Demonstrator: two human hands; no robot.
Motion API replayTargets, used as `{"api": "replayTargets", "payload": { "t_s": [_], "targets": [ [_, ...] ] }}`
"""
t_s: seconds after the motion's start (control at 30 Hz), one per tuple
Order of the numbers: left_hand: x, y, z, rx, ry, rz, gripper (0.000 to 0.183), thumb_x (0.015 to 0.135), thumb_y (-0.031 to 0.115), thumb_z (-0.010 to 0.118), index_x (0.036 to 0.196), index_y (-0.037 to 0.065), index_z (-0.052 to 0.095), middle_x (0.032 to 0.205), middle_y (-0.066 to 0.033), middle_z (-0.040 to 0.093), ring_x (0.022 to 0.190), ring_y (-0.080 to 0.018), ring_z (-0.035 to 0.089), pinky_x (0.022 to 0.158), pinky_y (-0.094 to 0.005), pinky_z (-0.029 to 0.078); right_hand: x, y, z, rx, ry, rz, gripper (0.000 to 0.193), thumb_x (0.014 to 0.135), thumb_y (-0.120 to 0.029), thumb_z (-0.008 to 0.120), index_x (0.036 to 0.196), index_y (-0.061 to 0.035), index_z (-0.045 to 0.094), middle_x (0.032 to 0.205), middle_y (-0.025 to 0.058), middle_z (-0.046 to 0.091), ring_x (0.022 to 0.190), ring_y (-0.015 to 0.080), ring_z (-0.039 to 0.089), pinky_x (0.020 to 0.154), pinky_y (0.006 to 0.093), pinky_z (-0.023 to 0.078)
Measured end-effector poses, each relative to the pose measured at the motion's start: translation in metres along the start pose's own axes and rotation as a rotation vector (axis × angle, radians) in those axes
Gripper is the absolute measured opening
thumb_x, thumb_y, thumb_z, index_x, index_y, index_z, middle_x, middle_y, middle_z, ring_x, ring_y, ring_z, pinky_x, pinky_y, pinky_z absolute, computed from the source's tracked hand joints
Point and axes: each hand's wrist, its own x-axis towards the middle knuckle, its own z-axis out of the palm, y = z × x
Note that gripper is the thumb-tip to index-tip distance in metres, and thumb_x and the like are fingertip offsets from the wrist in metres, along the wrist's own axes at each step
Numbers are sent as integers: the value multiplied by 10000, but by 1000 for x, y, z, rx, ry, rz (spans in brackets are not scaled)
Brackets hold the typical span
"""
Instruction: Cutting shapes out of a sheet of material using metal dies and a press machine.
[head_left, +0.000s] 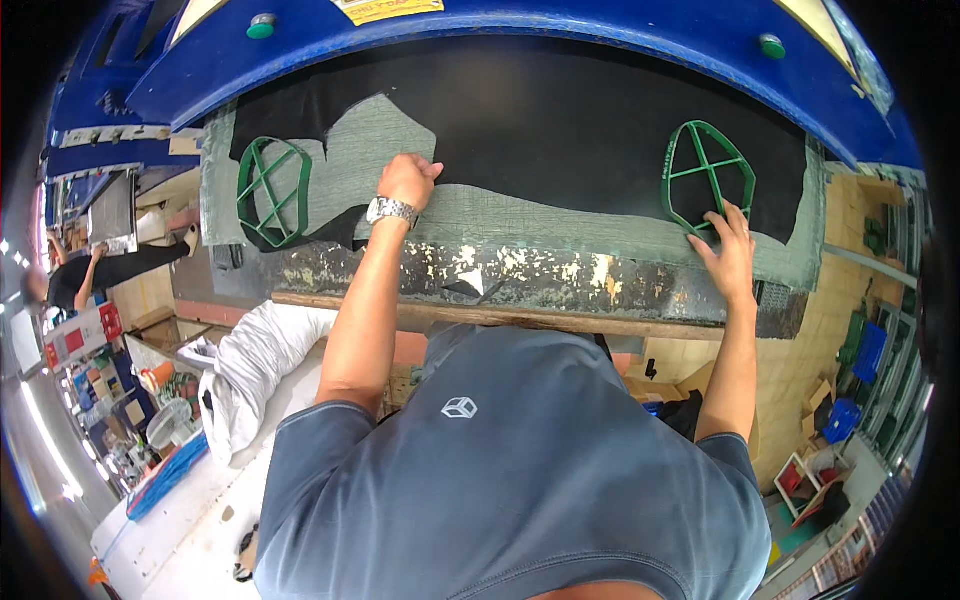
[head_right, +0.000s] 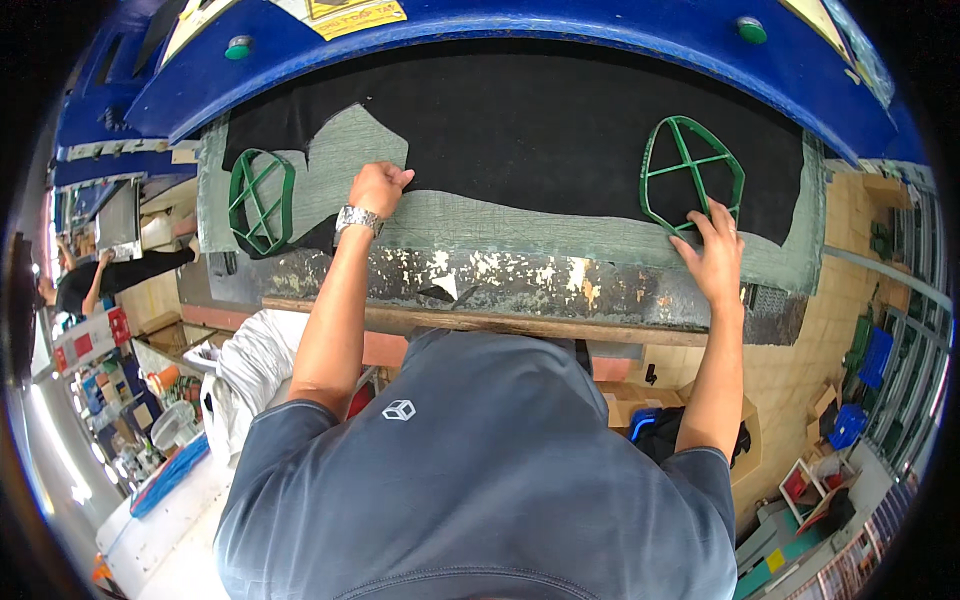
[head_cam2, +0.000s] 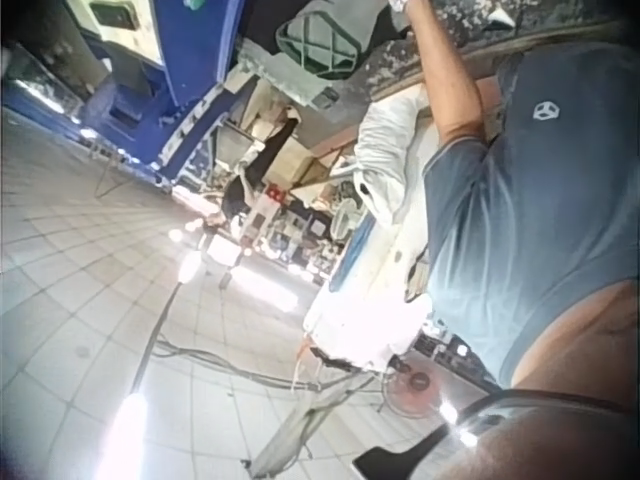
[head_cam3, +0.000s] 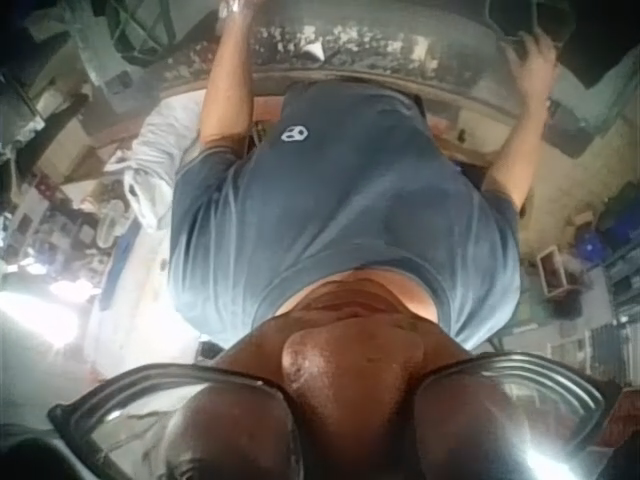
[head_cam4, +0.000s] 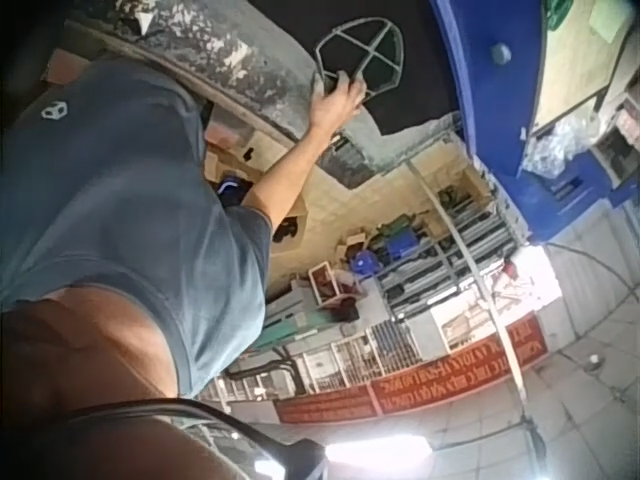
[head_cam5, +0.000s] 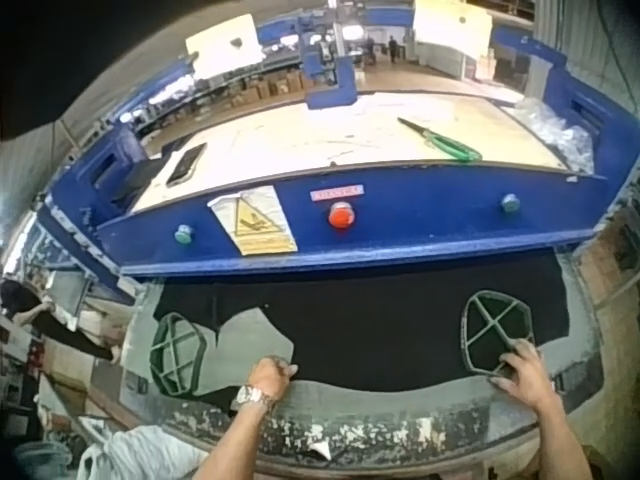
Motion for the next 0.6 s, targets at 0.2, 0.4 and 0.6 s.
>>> {"api": "replayTargets", "payload": {
  "t_s": [0.2,0.4,0.6],
  "targets": [
    [-9,-10,2,-27,-110,3,327,912,375,832,897,52,787,945,-185,788,958,-402,751,872,-492,574,8,-41,-8,10,53,-132,467,787,-254,900,1196,-119,721,1536,116,569,1462,324,482,1110,563,384],
    [-8,-18,5,-2,-78,46,340,919,385,822,914,48,786,942,-182,786,970,-396,751,872,-493,572,52,-153,31,104,66,-282,487,787,-317,900,1214,-149,737,1539,104,575,1480,303,469,1124,603,358],
    [-5,-22,0,-69,-48,103,381,923,389,827,891,14,770,849,-190,766,861,-382,751,803,-470,571,106,-269,72,160,146,-228,483,798,-360,880,1220,-168,747,1525,109,578,1468,266,462,1064,662,372]
  ]
}}
